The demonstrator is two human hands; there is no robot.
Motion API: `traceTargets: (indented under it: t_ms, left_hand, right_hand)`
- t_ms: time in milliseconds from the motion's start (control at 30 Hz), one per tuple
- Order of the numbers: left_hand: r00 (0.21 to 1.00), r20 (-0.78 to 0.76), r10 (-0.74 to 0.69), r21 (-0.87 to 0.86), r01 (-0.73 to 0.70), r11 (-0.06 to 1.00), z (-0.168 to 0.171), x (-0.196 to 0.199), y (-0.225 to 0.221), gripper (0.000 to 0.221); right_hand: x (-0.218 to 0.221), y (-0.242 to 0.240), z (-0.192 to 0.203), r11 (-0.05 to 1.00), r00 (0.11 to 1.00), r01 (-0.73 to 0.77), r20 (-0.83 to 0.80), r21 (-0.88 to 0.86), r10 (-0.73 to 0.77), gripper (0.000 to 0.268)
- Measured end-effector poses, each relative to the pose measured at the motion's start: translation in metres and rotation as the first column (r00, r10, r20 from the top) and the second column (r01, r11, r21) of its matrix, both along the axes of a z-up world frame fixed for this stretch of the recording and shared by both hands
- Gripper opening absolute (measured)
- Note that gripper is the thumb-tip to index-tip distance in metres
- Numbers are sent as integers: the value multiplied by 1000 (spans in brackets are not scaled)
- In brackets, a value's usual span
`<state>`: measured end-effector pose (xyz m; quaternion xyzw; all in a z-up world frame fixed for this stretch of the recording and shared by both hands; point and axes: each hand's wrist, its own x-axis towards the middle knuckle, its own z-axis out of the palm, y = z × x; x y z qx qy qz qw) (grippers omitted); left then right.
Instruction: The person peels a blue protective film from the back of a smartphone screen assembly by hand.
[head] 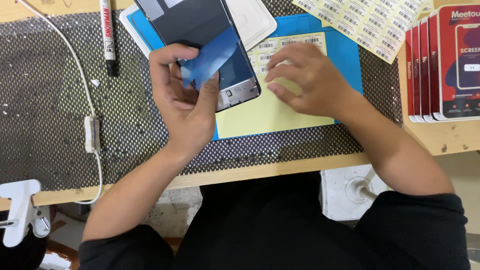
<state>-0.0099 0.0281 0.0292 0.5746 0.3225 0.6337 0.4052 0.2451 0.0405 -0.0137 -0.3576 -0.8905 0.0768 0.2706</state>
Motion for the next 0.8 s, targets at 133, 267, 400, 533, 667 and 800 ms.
traceTargets:
  t_ms: [133, 267, 400, 533, 667, 800]
  left_hand:
    - [1000, 20, -24, 4, 24, 1000, 2, 0, -1, 25]
    - [998, 52, -40, -2, 41, 999, 0, -1, -2, 22]
    - [997, 42, -66, -1, 66, 998, 0, -5, -4, 20]
    - [996, 67, -59, -3, 59, 998, 1, -7, -5, 20]
    - [996, 58, -63, 9, 62, 998, -2, -8, -6, 18]
    - [997, 61, -55, 19, 54, 998, -4, -8, -6, 19]
  right_hand:
    - [-13, 1, -15, 986, 998, -33, 48, -163, 41, 31]
    - [-18, 8, -29, 1000, 970, -29, 241, -13, 31, 22]
    - [-27, 13, -32, 999, 973, 7, 229, 49, -18, 13]
    - [-29, 20, -33, 1000, 977, 3, 212, 8, -5, 12]
    - [-29, 24, -29, 1000, 977, -18, 214, -2, 18, 14]
    - [-28, 36, -28, 993, 970, -105, 216, -48, 113, 18]
